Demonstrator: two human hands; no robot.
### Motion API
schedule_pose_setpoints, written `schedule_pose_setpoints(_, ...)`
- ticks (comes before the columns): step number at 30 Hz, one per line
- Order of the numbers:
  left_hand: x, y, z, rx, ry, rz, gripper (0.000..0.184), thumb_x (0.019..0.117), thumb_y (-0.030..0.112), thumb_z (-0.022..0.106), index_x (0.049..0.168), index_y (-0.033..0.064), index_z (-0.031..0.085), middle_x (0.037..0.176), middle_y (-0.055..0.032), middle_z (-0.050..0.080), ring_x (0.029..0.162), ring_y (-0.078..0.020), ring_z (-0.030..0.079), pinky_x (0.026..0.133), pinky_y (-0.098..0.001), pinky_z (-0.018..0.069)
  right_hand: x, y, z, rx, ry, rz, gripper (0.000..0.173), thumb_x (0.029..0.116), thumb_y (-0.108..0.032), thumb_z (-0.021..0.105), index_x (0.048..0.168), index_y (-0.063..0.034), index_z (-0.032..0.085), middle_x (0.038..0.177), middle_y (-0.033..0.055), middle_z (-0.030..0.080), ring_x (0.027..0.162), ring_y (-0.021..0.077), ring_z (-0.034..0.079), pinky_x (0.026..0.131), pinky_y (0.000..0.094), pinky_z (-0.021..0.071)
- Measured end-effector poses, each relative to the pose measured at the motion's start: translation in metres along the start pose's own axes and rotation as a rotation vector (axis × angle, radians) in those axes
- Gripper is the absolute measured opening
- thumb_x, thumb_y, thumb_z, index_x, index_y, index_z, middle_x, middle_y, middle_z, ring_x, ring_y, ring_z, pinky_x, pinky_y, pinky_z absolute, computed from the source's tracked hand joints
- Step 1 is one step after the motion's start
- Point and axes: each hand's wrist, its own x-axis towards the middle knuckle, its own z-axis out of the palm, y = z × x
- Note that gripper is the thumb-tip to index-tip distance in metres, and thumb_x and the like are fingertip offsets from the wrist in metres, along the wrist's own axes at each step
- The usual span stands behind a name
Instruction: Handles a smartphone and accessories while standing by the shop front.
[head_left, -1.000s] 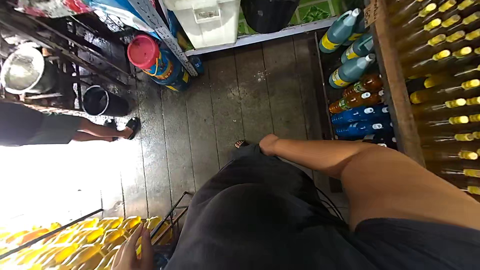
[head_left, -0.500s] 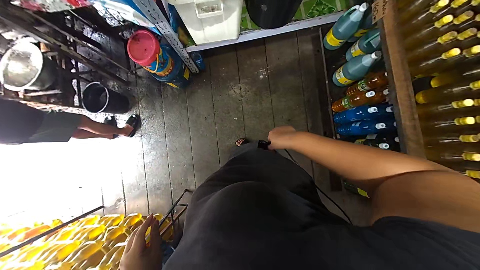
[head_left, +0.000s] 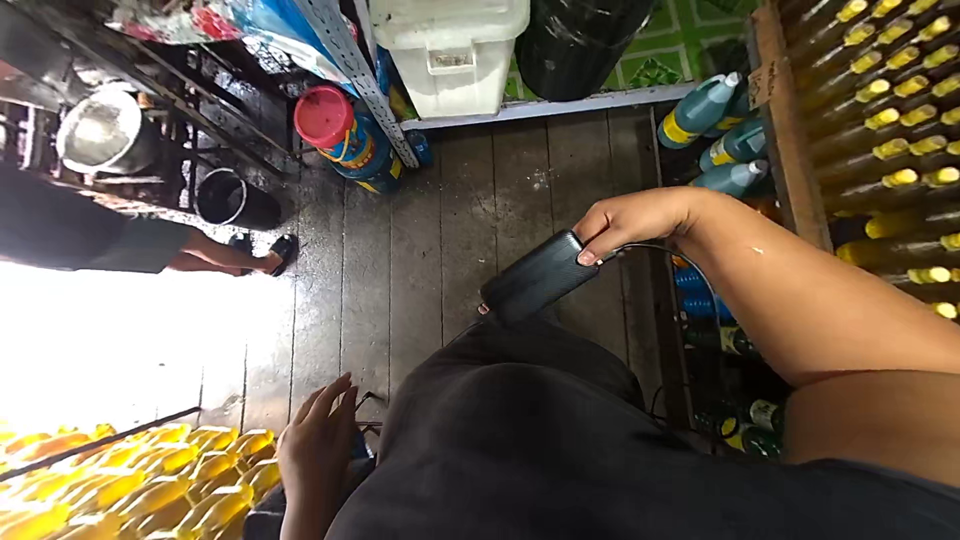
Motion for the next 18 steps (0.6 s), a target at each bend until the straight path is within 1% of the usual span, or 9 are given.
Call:
schedule_pose_setpoints(2, 0.016, 0.014, -0.002, -0.153, -0.121, -0.052, 0.029, 0.0996, 0.022, 0.063, 0.121, 0.0041, 0.073, 0.111, -0.0115, 0.075, 0.095, -0.0224, 0.073, 0.084, -0.045, 0.0583, 0.019, -0.02, 0.004, 0.008, 0.025, -0.124, 0.025, 0.0961, -0.016, 0.063, 0.072, -0.0095, 0.068, 0.066, -0.0039, 0.062, 0.051, 0.0008, 0.048, 0.046, 0.0187, 0.0367)
schedule_pose_setpoints(5, 0.046, 0.037, -0.008, -0.401, -0.28, -0.05, 0.062, 0.0928, 0.03, 0.072, 0.146, 0.0047, 0.054, 0.126, -0.0082, 0.071, 0.076, -0.0088, 0.064, 0.066, -0.0295, 0.0528, 0.064, -0.064, 0.016, -0.138, 0.03, -0.365, 0.027, 0.0941, -0.017, 0.066, 0.068, -0.0096, 0.069, 0.078, -0.0038, 0.068, 0.07, 0.0003, 0.059, 0.064, 0.0189, 0.0487)
schedule_pose_setpoints(7, 0.063, 0.052, -0.011, -0.514, -0.231, -0.02, 0.08, 0.087, 0.033, 0.08, 0.152, 0.0026, 0.045, 0.116, -0.0105, 0.072, 0.071, -0.0069, 0.06, 0.063, -0.0268, 0.0503, 0.092, -0.096, 0.032, -0.266, 0.052, -0.534, 0.029, 0.0916, -0.018, 0.071, 0.065, -0.0085, 0.068, 0.076, -0.0026, 0.066, 0.073, 0.0011, 0.059, 0.066, 0.0185, 0.0489)
schedule_pose_setpoints(8, 0.068, 0.054, -0.012, -0.56, -0.142, -0.003, 0.074, 0.0861, 0.029, 0.082, 0.148, 0.0025, 0.05, 0.105, -0.0084, 0.071, 0.073, -0.0064, 0.061, 0.066, -0.0262, 0.0528, 0.102, -0.111, 0.04, -0.345, 0.081, -0.608, 0.028, 0.0892, -0.02, 0.073, 0.064, -0.0088, 0.066, 0.074, -0.0029, 0.062, 0.069, 0.0012, 0.056, 0.061, 0.018, 0.0451)
schedule_pose_setpoints(10, 0.074, 0.047, -0.016, -0.579, 0.086, 0.145, 0.039, 0.0872, 0.014, 0.081, 0.121, 0.0003, 0.067, 0.104, -0.0068, 0.073, 0.09, -0.0088, 0.071, 0.082, -0.0289, 0.0612, 0.111, -0.139, 0.048, -0.524, 0.12, -0.715, 0.018, 0.0874, -0.032, 0.076, 0.081, -0.0149, 0.077, 0.076, -0.0072, 0.059, 0.069, -0.0007, 0.054, 0.059, 0.0163, 0.0448)
schedule_pose_setpoints(13, 0.062, 0.034, -0.028, -0.323, 0.492, 0.418, 0.008, 0.0979, 0.011, 0.067, 0.105, 0.0087, 0.068, 0.111, -0.0069, 0.074, 0.103, -0.0154, 0.071, 0.089, -0.035, 0.0588, 0.116, -0.164, 0.034, -0.616, 0.045, -0.762, 0.062, 0.0889, -0.07, 0.063, 0.128, -0.0237, 0.075, 0.085, -0.0105, 0.058, 0.073, -0.0026, 0.052, 0.061, 0.016, 0.0463)
schedule_pose_setpoints(14, 0.055, 0.033, -0.033, -0.18, 0.618, 0.474, 0.005, 0.1014, 0.013, 0.061, 0.106, 0.013, 0.064, 0.113, -0.0055, 0.074, 0.101, -0.0157, 0.07, 0.085, -0.0336, 0.0557, 0.121, -0.167, 0.026, -0.598, -0.002, -0.765, 0.069, 0.0915, -0.076, 0.052, 0.131, -0.0229, 0.073, 0.086, -0.0107, 0.057, 0.073, -0.0034, 0.051, 0.061, 0.0148, 0.0446)
schedule_pose_setpoints(16, 0.037, 0.035, -0.042, 0.07, 0.794, 0.499, 0.009, 0.1029, 0.014, 0.058, 0.111, 0.0171, 0.06, 0.115, -0.0025, 0.071, 0.098, -0.0151, 0.067, 0.084, -0.0316, 0.0506, 0.135, -0.172, 0.013, -0.506, -0.17, -0.729, 0.067, 0.101, -0.073, 0.035, 0.119, -0.0216, 0.074, 0.091, -0.0097, 0.063, 0.082, -0.0015, 0.058, 0.071, 0.0166, 0.0497)
schedule_pose_setpoints(18, 0.023, 0.037, -0.045, 0.238, 0.876, 0.464, 0.011, 0.103, 0.016, 0.06, 0.113, 0.0175, 0.058, 0.115, -0.0019, 0.07, 0.096, -0.0154, 0.065, 0.086, -0.0314, 0.0481, 0.152, -0.179, 0.013, -0.438, -0.369, -0.681, 0.053, 0.106, -0.061, 0.04, 0.104, -0.0202, 0.075, 0.093, -0.01, 0.067, 0.09, -0.0016, 0.061, 0.078, 0.0158, 0.0506)
